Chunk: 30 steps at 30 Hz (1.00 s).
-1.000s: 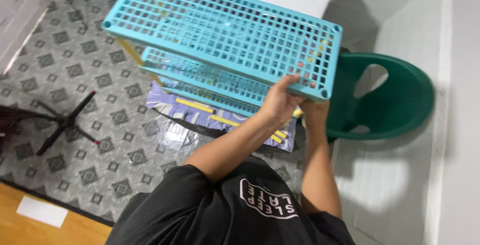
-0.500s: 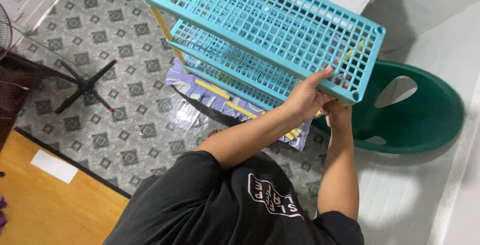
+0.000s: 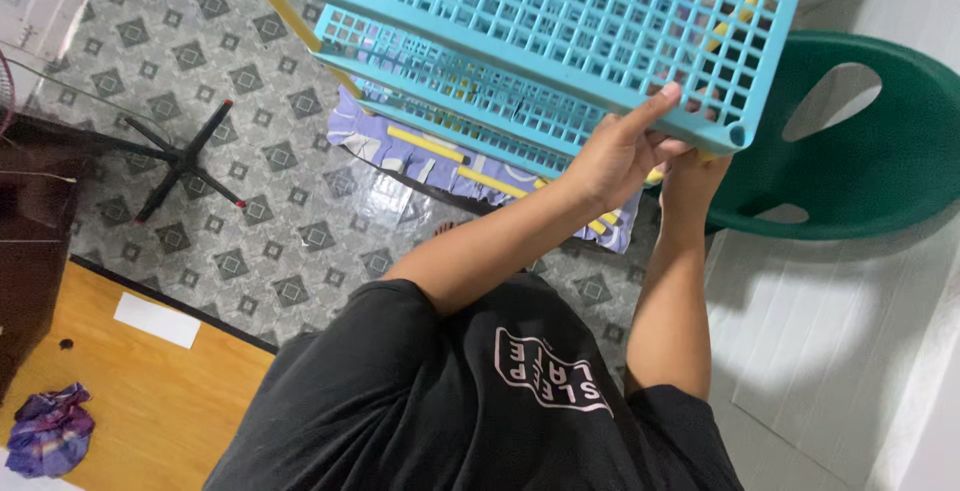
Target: The person assembles a plastic rack by inserting yellow cylindrical rods into the holes of light blue plastic trays. They handle two trays and multiple rods, aligning and pushing the rods into place to form a stacked structure.
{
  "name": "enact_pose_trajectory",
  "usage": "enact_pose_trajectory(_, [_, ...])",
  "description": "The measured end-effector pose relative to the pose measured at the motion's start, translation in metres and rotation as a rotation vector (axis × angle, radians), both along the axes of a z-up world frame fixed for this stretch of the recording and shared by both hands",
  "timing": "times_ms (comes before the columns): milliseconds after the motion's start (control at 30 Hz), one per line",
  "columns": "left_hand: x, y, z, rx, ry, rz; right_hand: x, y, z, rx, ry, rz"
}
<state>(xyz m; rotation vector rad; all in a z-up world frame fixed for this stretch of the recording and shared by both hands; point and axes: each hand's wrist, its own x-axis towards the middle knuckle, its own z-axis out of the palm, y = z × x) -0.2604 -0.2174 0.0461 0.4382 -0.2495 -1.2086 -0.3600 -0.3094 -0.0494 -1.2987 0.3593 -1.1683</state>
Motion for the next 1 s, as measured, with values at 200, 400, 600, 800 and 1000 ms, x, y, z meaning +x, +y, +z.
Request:
enact_pose_trajectory(200, [0.064, 0.096, -0.035, 0.111, -0.464, -0.383, -0.047, 0.043, -0.022, -0.154, 0.4, -0.352])
enact_pose_trajectory(400, [0.242, 0.258, -0.056, 0.523, -0.77, -0.585, -0.106, 0.147, -0.03, 0.184, 0.443, -0.589])
enact_pose_trajectory(600, [0.451, 0.337, 0.007, 0.651, -0.887, -0.051, -0.013, 0.211, 0.013, 0.11, 0.415, -0.649])
enact_pose_trajectory(800, [0.562, 0.225, 0.006, 0.303, -1.133, 0.207, 0.158, 0.213, 0.073, 0.469, -0.213, -0.275])
enact_pose_trajectory(1000, [0.56, 0.09, -0.035, -0.143, -1.163, 0.099, 0.227, 0.215, 0.142, 0.574, -0.493, -0.078])
